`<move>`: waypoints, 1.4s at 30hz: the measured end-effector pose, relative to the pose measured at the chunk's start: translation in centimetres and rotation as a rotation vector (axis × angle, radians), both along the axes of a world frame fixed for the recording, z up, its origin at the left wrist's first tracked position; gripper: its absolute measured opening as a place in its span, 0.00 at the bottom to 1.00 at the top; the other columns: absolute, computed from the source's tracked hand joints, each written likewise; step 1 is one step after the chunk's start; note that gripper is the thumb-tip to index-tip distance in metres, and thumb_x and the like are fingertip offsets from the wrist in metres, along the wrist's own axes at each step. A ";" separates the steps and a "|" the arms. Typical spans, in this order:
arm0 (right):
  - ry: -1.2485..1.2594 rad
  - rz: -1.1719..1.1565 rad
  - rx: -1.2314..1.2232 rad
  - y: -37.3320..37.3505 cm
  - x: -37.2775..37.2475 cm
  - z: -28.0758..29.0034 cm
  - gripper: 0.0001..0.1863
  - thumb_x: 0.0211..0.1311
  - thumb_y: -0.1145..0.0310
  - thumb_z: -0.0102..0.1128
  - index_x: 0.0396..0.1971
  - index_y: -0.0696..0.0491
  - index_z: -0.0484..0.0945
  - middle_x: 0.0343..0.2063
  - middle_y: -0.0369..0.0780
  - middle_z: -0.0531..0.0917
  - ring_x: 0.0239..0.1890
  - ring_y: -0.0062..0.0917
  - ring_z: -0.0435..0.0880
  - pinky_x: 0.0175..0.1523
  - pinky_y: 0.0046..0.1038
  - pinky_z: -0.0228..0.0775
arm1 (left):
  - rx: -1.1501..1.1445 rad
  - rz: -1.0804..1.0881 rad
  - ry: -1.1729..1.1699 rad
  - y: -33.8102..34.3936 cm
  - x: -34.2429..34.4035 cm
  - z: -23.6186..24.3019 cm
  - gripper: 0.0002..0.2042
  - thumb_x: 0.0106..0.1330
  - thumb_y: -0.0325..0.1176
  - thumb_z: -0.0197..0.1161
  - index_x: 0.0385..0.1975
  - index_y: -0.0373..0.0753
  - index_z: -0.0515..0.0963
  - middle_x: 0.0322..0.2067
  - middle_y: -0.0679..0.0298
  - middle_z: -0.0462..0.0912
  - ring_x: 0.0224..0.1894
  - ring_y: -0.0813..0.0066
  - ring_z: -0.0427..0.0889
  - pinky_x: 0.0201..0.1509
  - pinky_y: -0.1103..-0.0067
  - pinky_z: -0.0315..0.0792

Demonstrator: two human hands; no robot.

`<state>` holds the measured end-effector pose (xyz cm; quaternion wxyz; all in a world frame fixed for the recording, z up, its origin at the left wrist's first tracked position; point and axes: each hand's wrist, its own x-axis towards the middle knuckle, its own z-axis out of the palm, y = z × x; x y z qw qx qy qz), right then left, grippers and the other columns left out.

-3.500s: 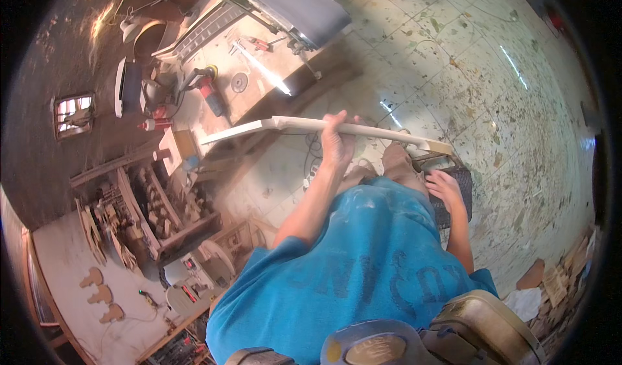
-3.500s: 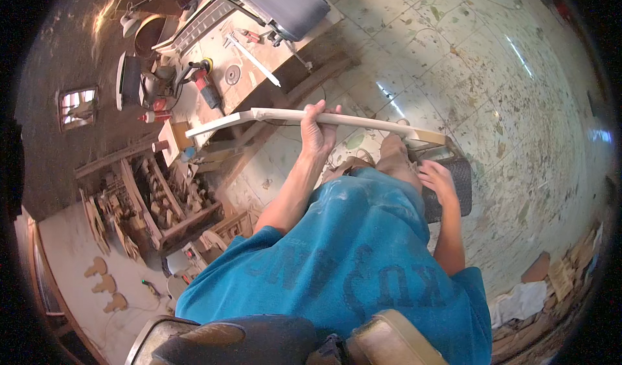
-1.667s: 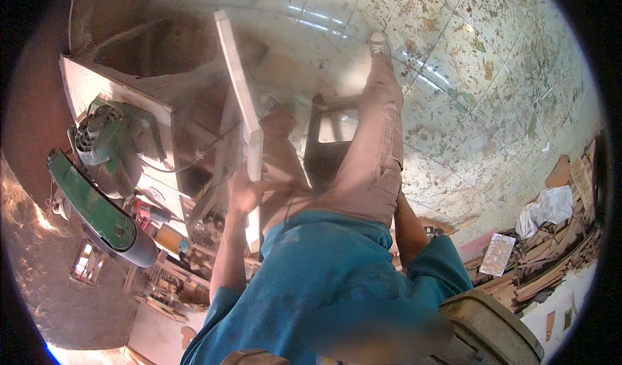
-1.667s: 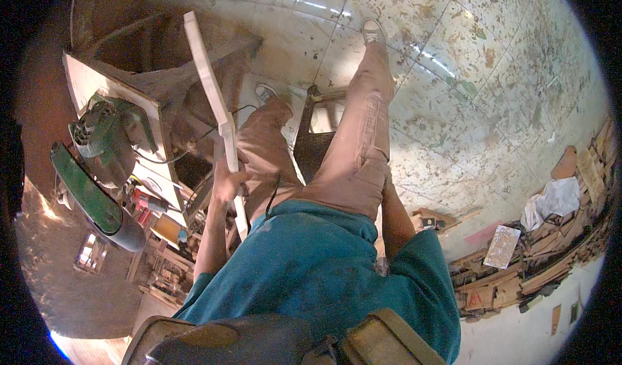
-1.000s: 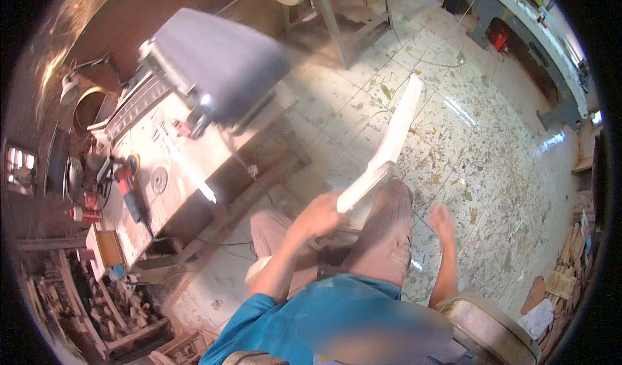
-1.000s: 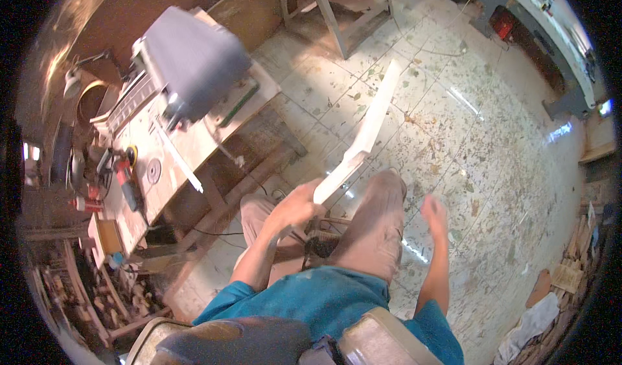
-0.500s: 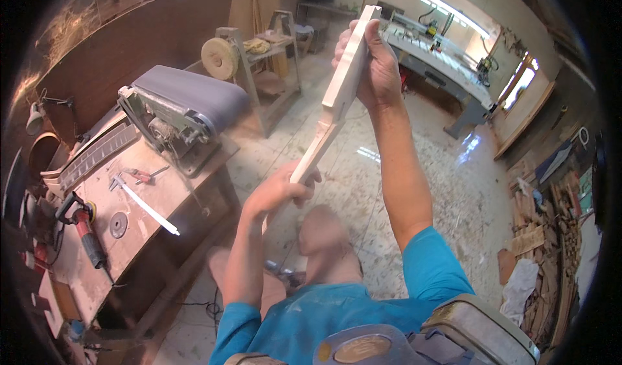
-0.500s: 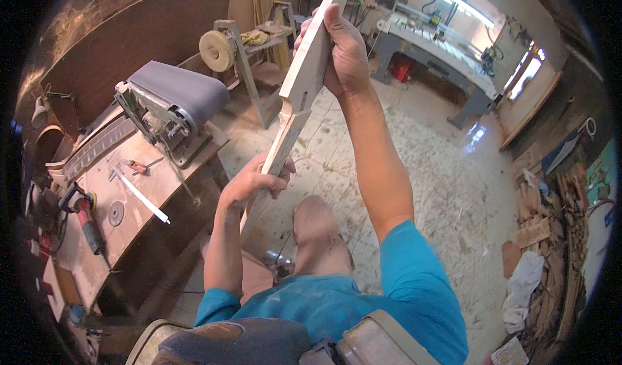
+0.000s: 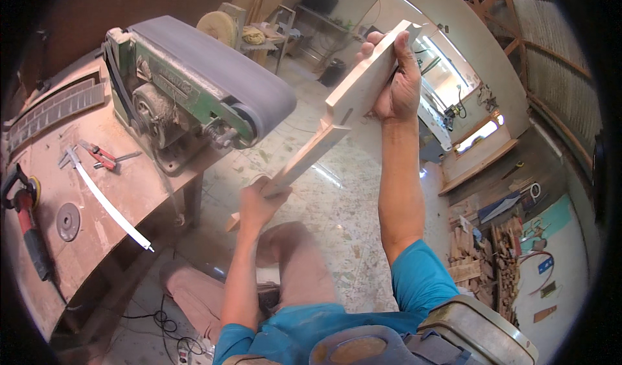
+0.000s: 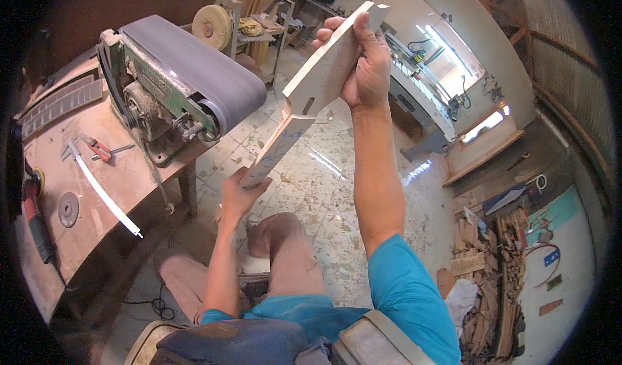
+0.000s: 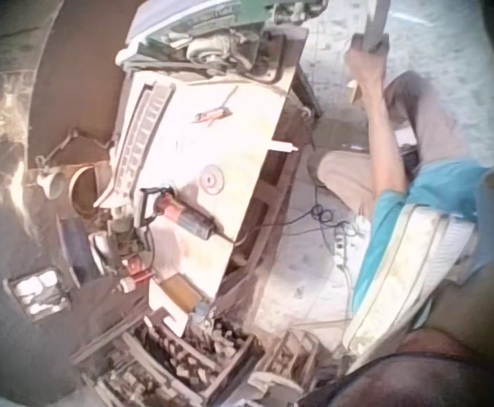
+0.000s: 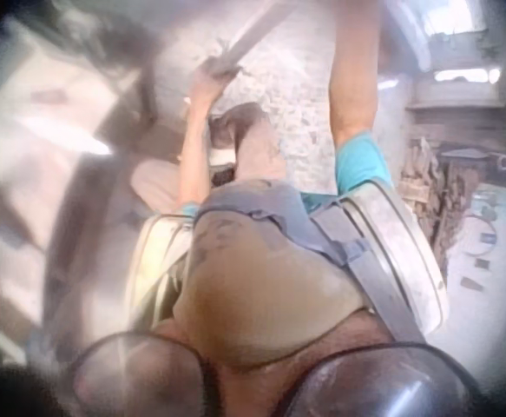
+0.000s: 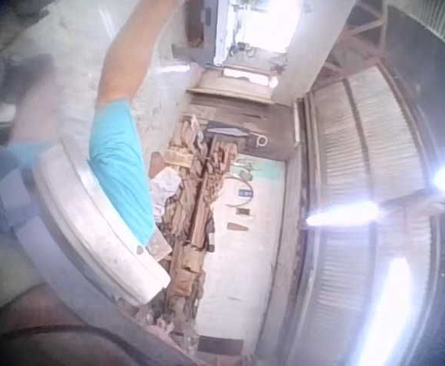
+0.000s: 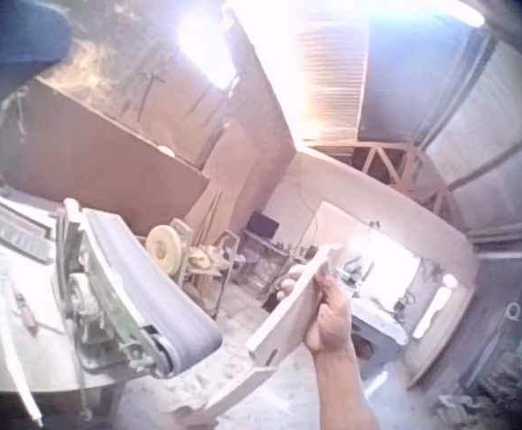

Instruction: The person uses a belt sander to smooth and shape the back of a wooden guitar neck, rotating it to sand different sides and holding it up to check the progress.

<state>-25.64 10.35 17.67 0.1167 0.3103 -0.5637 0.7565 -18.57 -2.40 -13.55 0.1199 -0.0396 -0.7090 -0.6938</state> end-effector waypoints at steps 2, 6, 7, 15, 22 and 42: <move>0.025 0.039 -0.006 -1.1 -1.0 -0.4 0.22 0.73 0.51 0.62 0.42 0.59 0.76 0.38 0.46 0.85 0.37 0.33 0.87 0.44 0.38 0.84 | 0.014 0.031 0.017 -0.7 -1.4 -1.1 0.17 0.52 0.38 0.80 0.30 0.32 0.82 0.23 0.50 0.85 0.25 0.61 0.85 0.31 0.70 0.75; 0.022 0.190 -0.055 -2.4 -3.0 -1.6 0.18 0.75 0.53 0.60 0.46 0.54 0.73 0.37 0.43 0.83 0.39 0.31 0.85 0.47 0.38 0.83 | 0.078 0.029 0.039 -2.2 -3.1 -1.8 0.15 0.50 0.37 0.80 0.28 0.33 0.83 0.21 0.52 0.84 0.23 0.62 0.85 0.31 0.71 0.76; 0.032 0.159 -0.043 -2.8 -3.2 -1.9 0.18 0.75 0.53 0.60 0.46 0.54 0.73 0.36 0.42 0.82 0.38 0.31 0.85 0.47 0.38 0.83 | 0.086 0.032 0.030 -2.4 -3.3 -1.9 0.15 0.49 0.37 0.79 0.27 0.33 0.83 0.20 0.52 0.84 0.23 0.63 0.85 0.30 0.71 0.76; 0.125 0.046 0.010 -4.6 -2.0 -2.1 0.15 0.75 0.56 0.60 0.45 0.53 0.73 0.34 0.39 0.81 0.37 0.27 0.84 0.44 0.36 0.84 | 0.117 -0.160 -0.050 -3.2 -4.2 -1.8 0.18 0.49 0.35 0.81 0.36 0.30 0.86 0.28 0.54 0.89 0.29 0.75 0.86 0.36 0.75 0.78; 0.146 -0.132 0.029 -4.9 -1.5 -2.4 0.14 0.75 0.57 0.61 0.42 0.52 0.72 0.33 0.39 0.81 0.36 0.26 0.84 0.44 0.36 0.84 | 0.167 -0.220 -0.046 -3.1 -4.2 -1.7 0.18 0.52 0.33 0.77 0.43 0.35 0.87 0.32 0.56 0.90 0.33 0.74 0.89 0.41 0.76 0.79; 0.262 -0.330 0.136 -6.3 -0.2 -2.9 0.19 0.74 0.55 0.61 0.44 0.55 0.68 0.32 0.40 0.82 0.34 0.25 0.87 0.41 0.33 0.88 | 0.193 -0.348 -0.029 -2.0 -5.3 -4.0 0.23 0.49 0.32 0.79 0.46 0.32 0.85 0.35 0.58 0.90 0.36 0.76 0.86 0.44 0.74 0.79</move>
